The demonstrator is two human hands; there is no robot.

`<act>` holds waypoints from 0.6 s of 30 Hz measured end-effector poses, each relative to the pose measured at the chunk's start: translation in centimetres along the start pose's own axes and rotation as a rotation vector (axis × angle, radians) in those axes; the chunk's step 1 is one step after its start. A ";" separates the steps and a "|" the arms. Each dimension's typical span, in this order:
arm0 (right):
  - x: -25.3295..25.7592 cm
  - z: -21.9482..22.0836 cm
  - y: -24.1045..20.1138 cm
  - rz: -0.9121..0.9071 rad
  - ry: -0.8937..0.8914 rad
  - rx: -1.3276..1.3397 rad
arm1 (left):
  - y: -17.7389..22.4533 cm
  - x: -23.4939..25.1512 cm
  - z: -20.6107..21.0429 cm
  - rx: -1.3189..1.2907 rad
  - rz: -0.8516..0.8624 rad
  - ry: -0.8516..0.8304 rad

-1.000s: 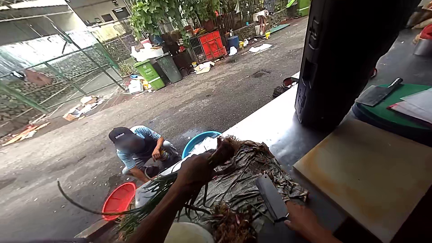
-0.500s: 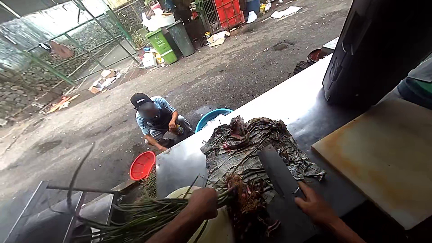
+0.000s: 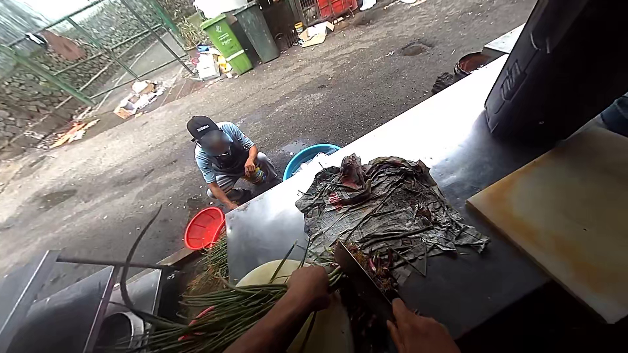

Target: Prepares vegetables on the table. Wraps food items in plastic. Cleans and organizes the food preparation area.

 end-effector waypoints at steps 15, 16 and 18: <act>7.2 2.6 -4.1 0.055 -0.194 -0.033 | -0.1 0.4 0.1 0.063 -0.033 0.122; 6.1 3.1 -2.8 0.055 -0.222 -0.040 | -0.2 0.3 0.5 0.057 -0.035 0.122; 5.1 3.7 -1.4 0.049 -0.255 -0.058 | -0.3 0.4 0.6 0.044 -0.037 0.136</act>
Point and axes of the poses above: each hand's wrist, its own x-axis towards the middle knuckle, its own z-axis out of the palm, y = z × x, the point moved 6 cm from there along x, towards the middle knuckle, and after that the axes turned 13 degrees about z, right-handed, at the moved point
